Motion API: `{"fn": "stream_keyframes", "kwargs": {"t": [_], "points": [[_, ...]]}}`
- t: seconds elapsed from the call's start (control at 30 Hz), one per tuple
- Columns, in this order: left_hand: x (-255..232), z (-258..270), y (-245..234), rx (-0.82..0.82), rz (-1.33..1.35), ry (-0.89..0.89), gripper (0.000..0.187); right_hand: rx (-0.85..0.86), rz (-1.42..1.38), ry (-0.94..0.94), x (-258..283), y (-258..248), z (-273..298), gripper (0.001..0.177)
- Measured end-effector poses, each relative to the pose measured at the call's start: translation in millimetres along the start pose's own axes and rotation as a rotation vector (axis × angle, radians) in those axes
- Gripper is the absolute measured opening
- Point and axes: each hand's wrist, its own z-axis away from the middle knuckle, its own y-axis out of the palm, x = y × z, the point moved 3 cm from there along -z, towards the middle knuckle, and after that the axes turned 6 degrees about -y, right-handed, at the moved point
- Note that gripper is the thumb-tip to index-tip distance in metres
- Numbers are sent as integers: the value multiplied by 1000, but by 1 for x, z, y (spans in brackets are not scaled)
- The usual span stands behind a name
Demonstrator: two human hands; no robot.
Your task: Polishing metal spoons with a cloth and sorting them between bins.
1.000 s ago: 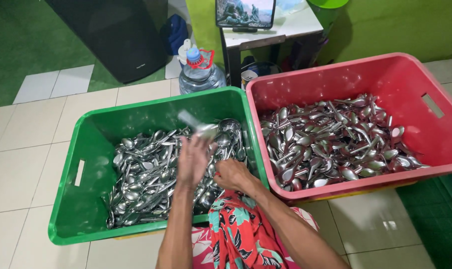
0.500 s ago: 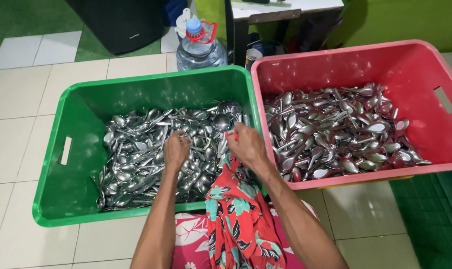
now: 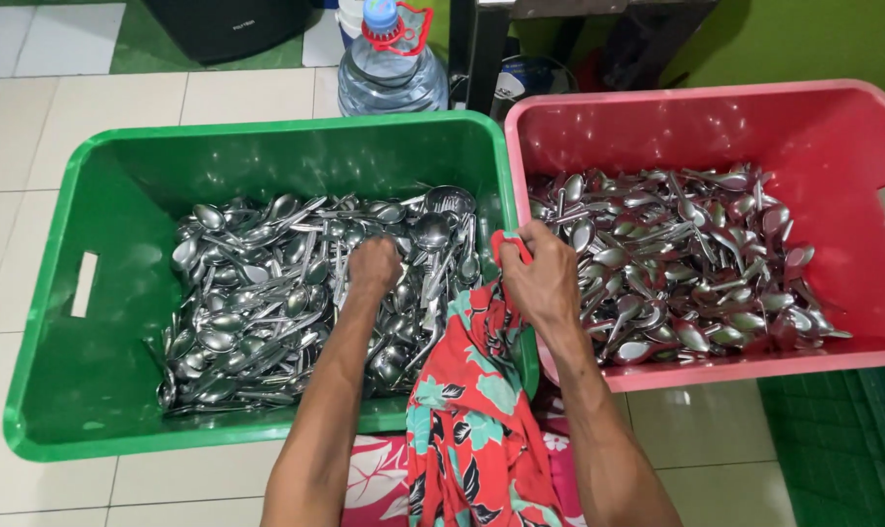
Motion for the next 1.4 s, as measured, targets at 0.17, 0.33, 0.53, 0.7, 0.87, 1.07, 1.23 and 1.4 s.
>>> {"fn": "stream_keyframes", "kwargs": {"t": [0.17, 0.33, 0.53, 0.7, 0.87, 1.07, 1.23, 1.4], "points": [[-49, -21, -22, -114, 126, 166, 34, 2, -34, 28, 12, -3, 4, 20], [-65, -50, -2, -55, 57, 156, 29, -6, -26, 22, 3, 0, 0, 19], [-64, -77, 22, -118, 75, 163, 17, 4, -41, -24, 0, 7, -5, 18], [-52, -30, -65, -266, 100, 236, 9, -5, -93, -50, 9, 2, 0, 18], [-44, 58, -158, -675, 313, 235, 7, 0, -91, -119, 5, 5, 1, 23], [-35, 137, -196, -826, 677, 50, 12, -12, -169, -260, -2, 31, 0, 21], [-21, 147, -199, -881, 731, 78, 5, 8, -221, -376, 6, 43, 5, 18], [-15, 151, -204, -837, 834, 41, 3, 133, -258, -424, 8, 49, 8, 24]]}}
